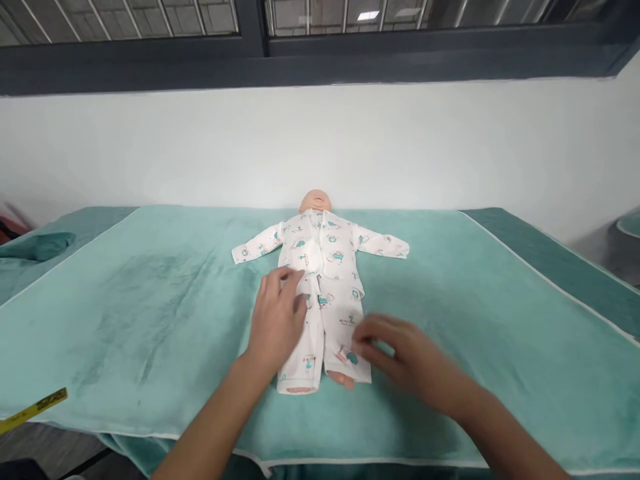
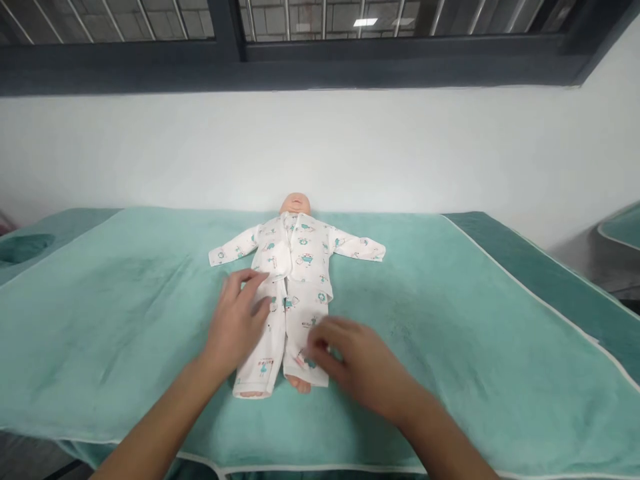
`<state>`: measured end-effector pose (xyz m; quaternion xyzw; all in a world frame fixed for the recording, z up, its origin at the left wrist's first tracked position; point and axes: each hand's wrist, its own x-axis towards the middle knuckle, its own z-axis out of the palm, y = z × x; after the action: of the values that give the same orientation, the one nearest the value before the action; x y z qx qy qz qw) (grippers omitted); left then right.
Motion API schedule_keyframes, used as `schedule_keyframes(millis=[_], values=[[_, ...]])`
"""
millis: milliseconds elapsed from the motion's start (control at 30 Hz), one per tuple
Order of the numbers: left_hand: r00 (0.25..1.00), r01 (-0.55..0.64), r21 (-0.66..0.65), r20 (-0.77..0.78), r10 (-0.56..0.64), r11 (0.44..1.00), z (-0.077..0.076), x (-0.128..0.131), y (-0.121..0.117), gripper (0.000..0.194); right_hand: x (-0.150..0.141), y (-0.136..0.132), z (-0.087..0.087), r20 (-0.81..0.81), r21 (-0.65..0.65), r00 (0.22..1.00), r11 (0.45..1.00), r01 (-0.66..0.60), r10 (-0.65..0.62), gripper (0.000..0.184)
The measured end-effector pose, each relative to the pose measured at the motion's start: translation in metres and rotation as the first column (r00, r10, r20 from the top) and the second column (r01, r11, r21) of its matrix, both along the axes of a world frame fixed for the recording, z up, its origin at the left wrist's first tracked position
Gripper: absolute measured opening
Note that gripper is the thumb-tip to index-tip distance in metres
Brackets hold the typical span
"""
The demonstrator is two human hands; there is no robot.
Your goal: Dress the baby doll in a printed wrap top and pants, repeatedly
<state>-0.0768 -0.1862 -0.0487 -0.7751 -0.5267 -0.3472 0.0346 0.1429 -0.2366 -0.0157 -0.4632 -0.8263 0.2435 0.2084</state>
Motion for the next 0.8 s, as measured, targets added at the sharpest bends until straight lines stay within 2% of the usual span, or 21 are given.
schedule_keyframes(millis=[67,133,200,267,367,433,533,600,633,700,800], values=[[0.995,-0.051,-0.042,-0.091,0.047,0.998,0.004,0.011,0.018,0.034,-0.009,0.029,0.001,0.07,0.208,0.991,0.973,0.096,-0.113,0.011],[0.984,-0.093,-0.057,-0.157,0.083,0.994,0.007,0.019,0.032,0.027,-0.023,0.057,-0.005,0.167,0.381,0.967,0.917,0.117,-0.192,0.021],[0.985,-0.093,-0.045,-0.153,0.085,0.995,0.007,0.021,0.041,0.016,-0.037,0.081,-0.013,0.241,0.469,0.939,0.876,0.11,-0.246,0.018],[0.998,-0.016,-0.013,-0.053,0.015,1.0,0.005,0.017,0.045,0.013,-0.047,0.097,-0.019,0.258,0.513,0.922,0.85,0.123,-0.29,0.01],[0.978,0.131,0.084,0.15,-0.143,0.988,0.0,0.006,0.044,0.015,-0.049,0.105,-0.024,0.17,0.507,0.942,0.845,0.17,-0.291,0.019],[0.962,0.189,0.13,0.174,-0.21,0.973,-0.004,-0.002,0.038,0.014,-0.045,0.101,-0.025,0.07,0.444,0.968,0.877,0.185,-0.24,0.02],[0.945,0.319,0.062,0.062,-0.323,0.946,-0.007,-0.01,0.03,0.016,-0.034,0.093,-0.022,0.018,0.33,0.993,0.938,0.102,-0.114,0.02],[0.914,0.399,-0.043,0.096,-0.393,0.916,-0.004,-0.013,0.029,0.019,-0.029,0.095,-0.015,0.006,0.247,0.998,0.967,0.056,-0.059,0.027],[0.904,0.408,-0.09,0.175,-0.389,0.908,-0.001,-0.014,0.032,0.02,-0.028,0.1,-0.012,-0.026,0.22,0.997,0.972,0.081,-0.077,0.031],[0.884,0.358,-0.158,0.373,-0.28,0.92,0.008,-0.014,0.046,0.023,-0.03,0.121,-0.004,-0.117,0.209,0.971,0.951,0.229,-0.209,0.031],[0.84,0.166,-0.21,0.542,-0.026,0.964,0.021,-0.008,0.088,0.025,-0.043,0.169,0.005,-0.149,0.238,0.885,0.853,0.465,-0.441,0.018]])
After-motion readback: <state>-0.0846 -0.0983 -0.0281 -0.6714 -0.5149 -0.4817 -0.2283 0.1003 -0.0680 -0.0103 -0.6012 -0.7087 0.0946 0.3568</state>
